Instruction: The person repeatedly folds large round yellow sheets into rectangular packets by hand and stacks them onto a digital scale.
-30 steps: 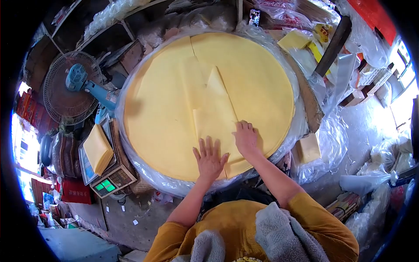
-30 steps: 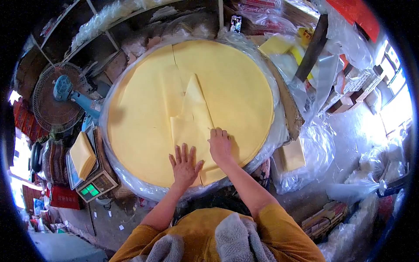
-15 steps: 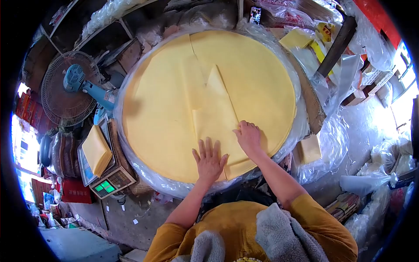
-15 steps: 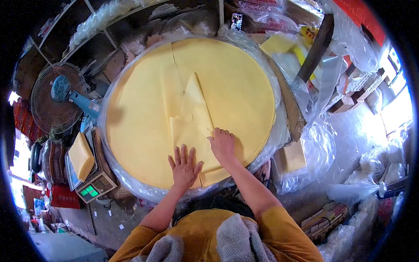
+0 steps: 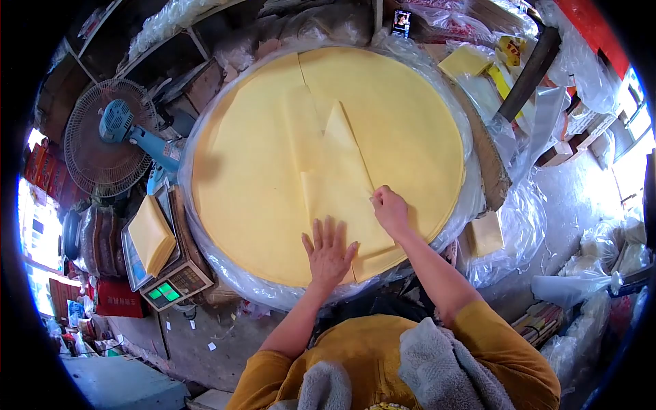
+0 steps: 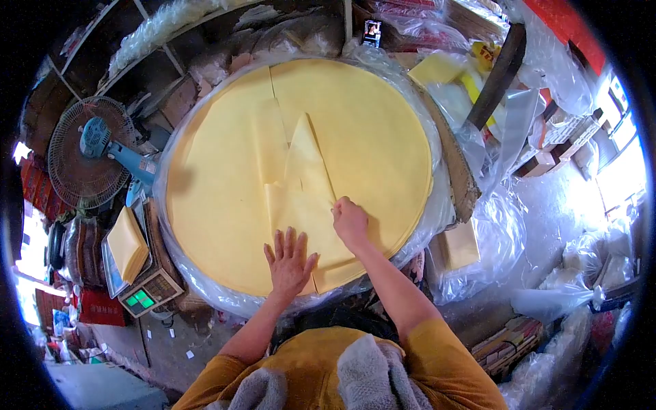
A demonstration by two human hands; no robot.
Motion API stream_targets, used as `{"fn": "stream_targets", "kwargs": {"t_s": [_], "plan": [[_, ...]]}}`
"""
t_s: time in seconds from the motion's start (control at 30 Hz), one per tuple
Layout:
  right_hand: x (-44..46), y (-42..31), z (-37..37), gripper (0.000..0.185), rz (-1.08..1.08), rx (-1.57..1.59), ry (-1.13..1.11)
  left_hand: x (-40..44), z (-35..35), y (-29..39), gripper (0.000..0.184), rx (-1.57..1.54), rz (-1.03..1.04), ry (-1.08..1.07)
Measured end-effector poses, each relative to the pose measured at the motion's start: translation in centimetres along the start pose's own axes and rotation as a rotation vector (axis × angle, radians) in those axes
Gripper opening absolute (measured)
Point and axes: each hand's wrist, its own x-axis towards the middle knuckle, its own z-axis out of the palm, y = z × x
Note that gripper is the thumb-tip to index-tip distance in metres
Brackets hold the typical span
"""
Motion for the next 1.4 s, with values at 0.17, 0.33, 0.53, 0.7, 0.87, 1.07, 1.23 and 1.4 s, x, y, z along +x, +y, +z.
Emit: {"fn": "stream_targets", "kwargs": {"t_s": [0.17, 0.33, 0.53, 0.7, 0.87, 1.07, 1.23, 1.4], "plan": [[-0.4, -0.7, 0.0, 0.019, -0.157, -0.317, -0.052, -0.1, 0.3, 0.0, 0.056, 0.023, 0.011, 0.026], [-2.8, -1.4, -0.5, 0.036, -0.503, -0.394, -0.015, -0.1, 0.3, 0.1, 0.056, 0.034, 0.007, 0.023], [-3.5, 0.2, 0.9, 0.049, -0.636, -0.58, -0.022, 0.6, -1.7, 0.6, 0.056, 0.064, -0.032, -0.14], [-3.5, -1.7, -0.7, 0.052, -0.595, -0.69, -0.085, 5.2, -1.7, -2.6, 0.059, -0.011, 0.023, 0.008], [-1.5, 0.3, 0.3, 0.056, -0.566, -0.557, -0.2, 7.8, 1.2, -5.3, 0.052, 0.023, 0.085, -0.036], [7.0, -2.2, -1.4, 0.039, -0.309, -0.094, -0.167, 15.3, -1.1, -10.0, 0.041, -0.219, 0.007, 0.111], [17.2, -5.1, 0.0, 0.028, 0.14, 0.13, -0.202, 24.2, 4.1, -16.3, 0.027, -0.573, -0.502, 0.131], [22.6, -4.6, 2.8, 0.027, 0.357, 0.314, -0.444, 28.8, 5.1, -19.4, 0.009, -0.789, -0.593, -0.182]]}}
